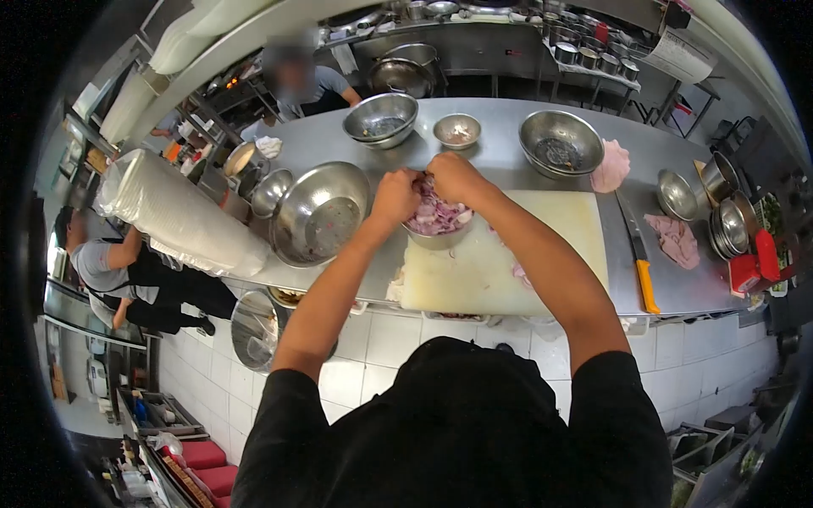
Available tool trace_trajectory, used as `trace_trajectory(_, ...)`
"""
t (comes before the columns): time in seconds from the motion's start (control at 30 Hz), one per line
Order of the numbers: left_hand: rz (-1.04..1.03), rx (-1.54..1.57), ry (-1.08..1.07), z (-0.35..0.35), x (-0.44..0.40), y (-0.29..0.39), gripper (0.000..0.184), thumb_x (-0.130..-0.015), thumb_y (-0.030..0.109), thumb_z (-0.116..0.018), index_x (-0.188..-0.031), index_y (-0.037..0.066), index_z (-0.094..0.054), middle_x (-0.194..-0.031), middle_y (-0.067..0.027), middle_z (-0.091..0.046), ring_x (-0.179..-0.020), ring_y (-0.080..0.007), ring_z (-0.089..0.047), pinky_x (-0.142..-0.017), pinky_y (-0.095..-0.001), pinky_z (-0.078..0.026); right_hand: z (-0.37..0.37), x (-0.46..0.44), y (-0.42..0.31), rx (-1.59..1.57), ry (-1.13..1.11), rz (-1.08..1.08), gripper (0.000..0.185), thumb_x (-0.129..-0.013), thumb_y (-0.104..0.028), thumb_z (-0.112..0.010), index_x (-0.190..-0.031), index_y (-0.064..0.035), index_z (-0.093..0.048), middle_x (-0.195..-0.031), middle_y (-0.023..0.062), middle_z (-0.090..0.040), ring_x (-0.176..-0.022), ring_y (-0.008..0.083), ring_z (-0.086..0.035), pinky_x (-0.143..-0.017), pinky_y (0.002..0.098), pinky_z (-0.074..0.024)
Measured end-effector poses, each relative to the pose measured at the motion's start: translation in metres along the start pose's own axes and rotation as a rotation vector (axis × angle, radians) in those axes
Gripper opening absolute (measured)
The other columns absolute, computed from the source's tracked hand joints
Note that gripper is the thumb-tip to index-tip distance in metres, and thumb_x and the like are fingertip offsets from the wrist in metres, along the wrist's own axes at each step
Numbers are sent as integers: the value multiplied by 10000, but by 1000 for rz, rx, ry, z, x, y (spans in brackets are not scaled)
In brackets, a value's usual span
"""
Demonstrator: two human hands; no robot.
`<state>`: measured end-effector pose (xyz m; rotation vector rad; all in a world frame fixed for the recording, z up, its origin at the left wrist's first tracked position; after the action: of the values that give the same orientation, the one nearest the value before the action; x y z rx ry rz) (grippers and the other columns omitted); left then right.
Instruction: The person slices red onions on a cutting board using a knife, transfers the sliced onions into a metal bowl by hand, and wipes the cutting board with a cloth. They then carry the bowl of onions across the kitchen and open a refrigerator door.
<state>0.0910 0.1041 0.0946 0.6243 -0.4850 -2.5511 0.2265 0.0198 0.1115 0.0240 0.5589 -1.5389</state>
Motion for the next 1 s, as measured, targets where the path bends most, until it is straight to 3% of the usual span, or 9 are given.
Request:
trace_trajectory(0.17,-24,138,189,19,-6,9,201,-776,4,-637,-945,-12,-744,-925,-197,-711,-848,-356,-705,-804,-420,-554,36,0,-26,-148,379,-118,244,-683,33,-642,-901,3,-746,-920,223,-709,-933,388,-680,-849,455,-533)
trace_trajectory(0.27,60,296,275,18,-10,10,182,-782,-13,-641,-926,-5,-752,-892,-176,-717,-801,-289,-720,-759,-376,-555,21,4,-23,-99,60,-225,217,-683,28,-646,-884,16,-728,-921,214,-712,-936,376,-682,-843,447,-531)
trace_trajectory(0.3,82,351,315,22,-13,9,178,-785,-17,-642,-922,-2,-755,-878,-170,-718,-786,-267,-723,-747,-363,-553,23,3,-26,-120,118,-232,215,-689,19,-649,-889,15,-727,-917,215,-712,-932,376,-683,-841,446,-532)
trace_trajectory(0.5,178,231,314,35,-1,8,262,-760,87,-704,-1006,1,-735,-1036,-212,-686,-881,-365,-686,-807,-422,-543,34,5,-24,-121,320,-142,194,-739,-47,-654,-912,-10,-735,-919,204,-716,-918,380,-681,-853,453,-530)
trace_trajectory(0.6,186,-54,245,42,17,1,473,-779,257,-789,-1177,25,-680,-1107,-249,-668,-927,-359,-679,-830,-410,-538,42,31,-8,-133,304,-172,180,-769,-63,-638,-915,-17,-733,-933,193,-712,-941,381,-663,-859,469,-517)
trace_trajectory(0.63,258,-112,229,41,29,-1,542,-803,272,-761,-1201,-63,-610,-1133,-270,-620,-936,-374,-670,-780,-437,-563,44,40,-4,-135,306,-221,180,-776,-66,-634,-919,-18,-732,-937,189,-709,-948,380,-657,-860,475,-513)
trace_trajectory(0.73,641,503,-48,26,51,-24,485,-842,208,-734,-1172,-116,-587,-1138,-257,-609,-935,-340,-666,-733,-410,-603,46,117,37,-72,493,-327,217,-848,-100,-618,-1026,-14,-709,-963,179,-684,-971,381,-632,-866,478,-495)
trace_trajectory(0.83,762,1026,-106,3,58,-40,391,-875,96,-667,-1145,-160,-547,-1112,-236,-607,-911,-310,-658,-706,-378,-634,14,222,37,98,614,-563,382,-914,-203,-628,-1193,56,-601,-1088,238,-634,-1051,426,-580,-929,521,-446)
trace_trajectory(1.0,823,1207,-248,1,51,-31,287,-874,-4,-587,-1095,-160,-492,-1043,-216,-599,-858,-317,-657,-673,-359,-657,-50,294,-15,298,352,-850,841,-935,-424,-620,-1471,119,-266,-1488,392,-299,-1397,525,-285,-1145,637,-186)
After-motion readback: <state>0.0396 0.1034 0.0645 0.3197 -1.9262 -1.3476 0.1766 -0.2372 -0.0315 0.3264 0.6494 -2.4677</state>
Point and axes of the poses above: each hand's wrist, its own x-axis away from the middle knuckle, its own z-axis out of the back of the hand, y = z × x, the point moved 2 cm from there along -x, towards the middle knuckle
